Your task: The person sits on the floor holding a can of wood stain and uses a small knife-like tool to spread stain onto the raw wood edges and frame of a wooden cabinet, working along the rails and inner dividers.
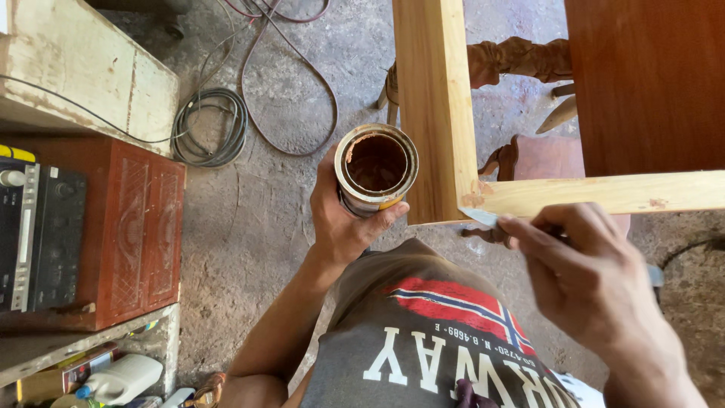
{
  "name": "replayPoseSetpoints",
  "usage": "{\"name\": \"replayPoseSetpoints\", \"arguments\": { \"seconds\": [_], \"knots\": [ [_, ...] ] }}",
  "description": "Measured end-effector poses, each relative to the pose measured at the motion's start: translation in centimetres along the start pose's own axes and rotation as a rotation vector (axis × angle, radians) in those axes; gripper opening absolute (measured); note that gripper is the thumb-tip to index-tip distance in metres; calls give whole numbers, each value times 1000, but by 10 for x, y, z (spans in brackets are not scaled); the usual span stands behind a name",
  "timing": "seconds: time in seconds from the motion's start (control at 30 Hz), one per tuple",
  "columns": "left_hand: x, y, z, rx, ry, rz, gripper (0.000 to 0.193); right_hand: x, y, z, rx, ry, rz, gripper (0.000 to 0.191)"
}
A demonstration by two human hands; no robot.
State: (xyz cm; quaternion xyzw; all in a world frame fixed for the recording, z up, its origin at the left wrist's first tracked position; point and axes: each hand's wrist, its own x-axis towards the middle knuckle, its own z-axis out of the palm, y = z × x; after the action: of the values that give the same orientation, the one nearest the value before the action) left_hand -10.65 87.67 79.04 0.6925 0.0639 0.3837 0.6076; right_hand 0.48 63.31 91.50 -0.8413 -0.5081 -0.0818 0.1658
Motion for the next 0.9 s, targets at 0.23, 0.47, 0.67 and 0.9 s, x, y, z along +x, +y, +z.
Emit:
{"name": "replayPoseSetpoints", "arguments": {
  "seconds": [0.23, 0.47, 0.67, 0.9],
  "knots": [
    [-2, -4, -2, 91, 1, 35, 83, -9, 8, 6, 67, -33, 17, 33],
    [2, -2, 0, 91, 22, 26, 82, -11, 4, 9, 31, 12, 36, 31],
    [4, -6, -3, 50, 42, 6, 81, -6, 12, 8, 3, -25, 101, 33],
    [4, -8, 2, -43, 51, 22, 84, 58, 38, 15, -38, 131, -50, 30]
  ]
}}
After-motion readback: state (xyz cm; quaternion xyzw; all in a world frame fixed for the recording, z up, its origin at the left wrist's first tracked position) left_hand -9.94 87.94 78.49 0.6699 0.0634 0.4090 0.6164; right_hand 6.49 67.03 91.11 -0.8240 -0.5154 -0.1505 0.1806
